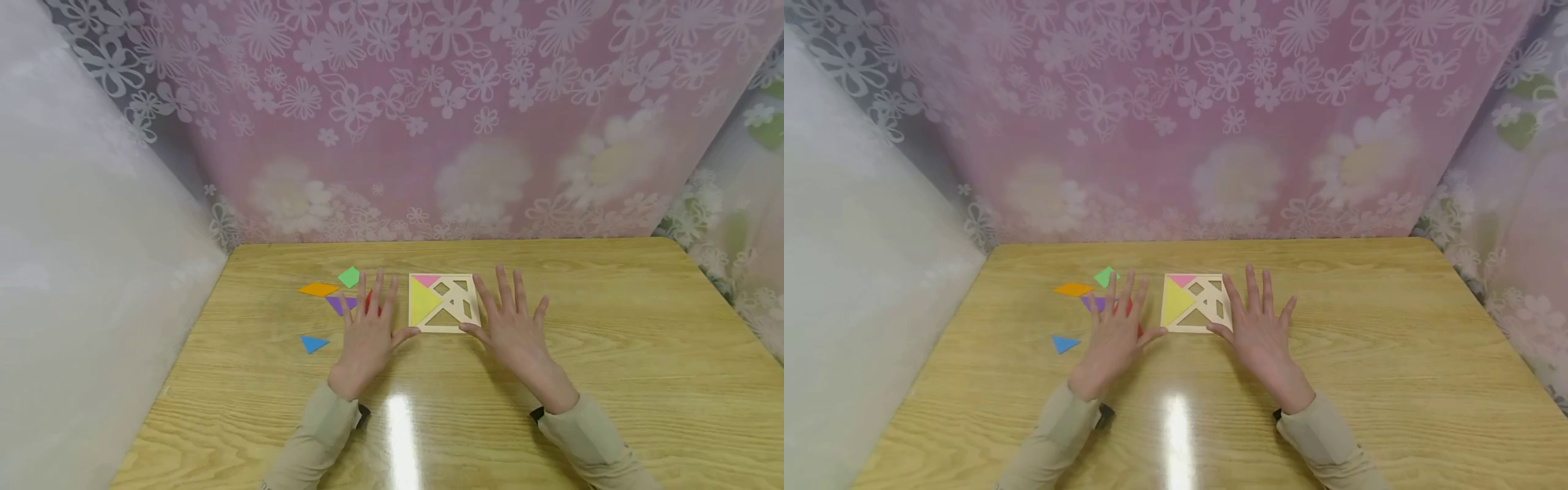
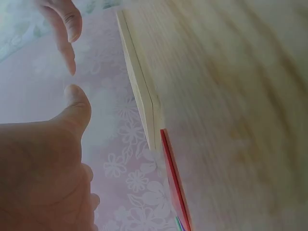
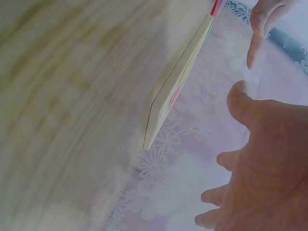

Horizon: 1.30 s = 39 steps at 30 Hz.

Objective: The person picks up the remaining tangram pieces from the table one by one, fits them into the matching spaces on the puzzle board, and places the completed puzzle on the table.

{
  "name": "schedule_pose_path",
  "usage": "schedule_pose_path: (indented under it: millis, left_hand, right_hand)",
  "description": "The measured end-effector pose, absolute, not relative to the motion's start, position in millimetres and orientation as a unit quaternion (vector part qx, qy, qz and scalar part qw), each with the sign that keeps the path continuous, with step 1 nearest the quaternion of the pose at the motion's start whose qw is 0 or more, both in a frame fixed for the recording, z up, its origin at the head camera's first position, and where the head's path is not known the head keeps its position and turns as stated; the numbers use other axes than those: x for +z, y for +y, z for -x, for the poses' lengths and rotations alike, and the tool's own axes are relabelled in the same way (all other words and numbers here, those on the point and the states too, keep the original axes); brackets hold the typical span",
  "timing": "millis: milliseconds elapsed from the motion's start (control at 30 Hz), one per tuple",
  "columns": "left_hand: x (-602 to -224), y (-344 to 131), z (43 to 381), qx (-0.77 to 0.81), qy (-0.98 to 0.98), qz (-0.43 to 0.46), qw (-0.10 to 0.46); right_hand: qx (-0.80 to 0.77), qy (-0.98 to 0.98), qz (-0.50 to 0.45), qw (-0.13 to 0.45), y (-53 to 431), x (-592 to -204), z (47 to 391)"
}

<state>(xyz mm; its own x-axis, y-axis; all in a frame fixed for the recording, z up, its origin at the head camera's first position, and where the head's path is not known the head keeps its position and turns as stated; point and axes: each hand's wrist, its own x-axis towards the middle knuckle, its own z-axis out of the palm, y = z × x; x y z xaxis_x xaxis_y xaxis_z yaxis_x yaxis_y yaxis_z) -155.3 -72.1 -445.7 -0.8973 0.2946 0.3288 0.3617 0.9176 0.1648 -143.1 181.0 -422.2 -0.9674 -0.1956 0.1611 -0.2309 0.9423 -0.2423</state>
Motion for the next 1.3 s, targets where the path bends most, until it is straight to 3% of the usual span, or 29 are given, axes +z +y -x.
schedule_pose_path:
  millis: [333, 667, 800, 1033, 1167, 1300]
  left_hand:
    - [-437, -79, 165, -0.136, -0.966, 0.183, 0.119]
    - [-421, -71, 187, -0.235, -0.936, 0.227, 0.131]
    - [-420, -64, 196, -0.179, -0.952, 0.231, 0.086]
    - [-422, -56, 206, -0.099, -0.962, 0.247, -0.057]
    - [-426, -57, 205, -0.093, -0.956, 0.26, -0.103]
    - [-429, -58, 203, -0.098, -0.952, 0.263, -0.122]
  right_hand:
    - [0.135, -0.978, -0.121, 0.107, 188, -423, 155]
    - [0.164, -0.963, -0.165, 0.135, 206, -417, 182]
    - [0.132, -0.968, -0.187, 0.103, 208, -419, 194]
    - [0.09, -0.972, -0.217, -0.013, 206, -423, 202]
    - [0.096, -0.967, -0.225, -0.067, 207, -427, 199]
    - [0.106, -0.965, -0.224, -0.08, 210, -431, 197]
